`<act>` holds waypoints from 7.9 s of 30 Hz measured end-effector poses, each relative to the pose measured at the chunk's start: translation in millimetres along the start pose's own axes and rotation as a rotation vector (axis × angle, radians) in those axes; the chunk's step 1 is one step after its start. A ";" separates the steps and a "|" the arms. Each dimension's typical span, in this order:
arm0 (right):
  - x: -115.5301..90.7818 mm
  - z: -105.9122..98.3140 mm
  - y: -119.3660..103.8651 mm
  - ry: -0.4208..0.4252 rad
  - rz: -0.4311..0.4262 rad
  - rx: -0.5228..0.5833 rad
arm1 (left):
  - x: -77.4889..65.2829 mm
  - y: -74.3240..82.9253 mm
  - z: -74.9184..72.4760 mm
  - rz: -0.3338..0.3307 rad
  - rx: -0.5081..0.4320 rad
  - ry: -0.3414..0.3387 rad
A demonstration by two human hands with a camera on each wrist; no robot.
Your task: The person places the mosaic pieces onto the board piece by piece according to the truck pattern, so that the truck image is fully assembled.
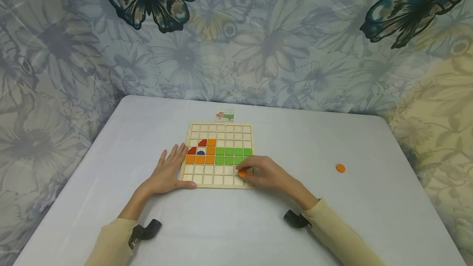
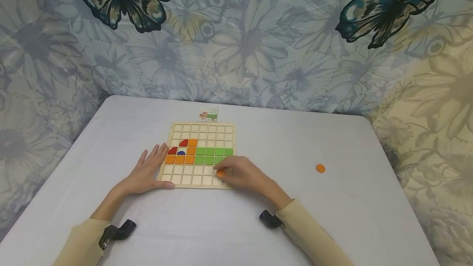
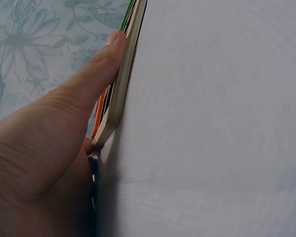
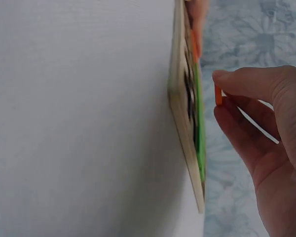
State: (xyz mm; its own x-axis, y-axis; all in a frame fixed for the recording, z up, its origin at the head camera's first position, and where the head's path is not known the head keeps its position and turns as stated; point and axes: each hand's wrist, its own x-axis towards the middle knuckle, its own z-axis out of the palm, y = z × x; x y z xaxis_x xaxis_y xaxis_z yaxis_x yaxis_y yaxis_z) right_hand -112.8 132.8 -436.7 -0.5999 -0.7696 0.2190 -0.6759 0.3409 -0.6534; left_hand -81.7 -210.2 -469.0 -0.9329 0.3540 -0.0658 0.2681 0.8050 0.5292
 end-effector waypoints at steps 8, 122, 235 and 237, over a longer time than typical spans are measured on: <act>20.9 12.1 -5.8 -0.035 0.003 -0.031 | -0.1 0.1 -0.4 -0.006 0.002 0.001; 13.7 -21.6 9.7 0.159 0.227 -0.086 | 2.5 -0.5 -0.6 -0.018 0.004 -0.007; -140.3 -90.7 65.5 0.376 0.402 -0.219 | 7.2 11.8 3.5 -0.070 0.006 0.005; -136.9 -88.7 65.1 0.368 0.403 -0.208 | 7.3 11.8 3.4 -0.062 0.007 0.005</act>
State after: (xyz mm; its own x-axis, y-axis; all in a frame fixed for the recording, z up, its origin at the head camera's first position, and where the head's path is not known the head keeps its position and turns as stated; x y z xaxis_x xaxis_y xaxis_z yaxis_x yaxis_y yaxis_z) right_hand -112.6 308.2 -444.8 -0.9111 -0.3320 0.2443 -0.4114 0.6953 -0.5893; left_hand -84.5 -196.5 -466.1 -0.9491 0.3007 -0.0938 0.2113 0.8287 0.5183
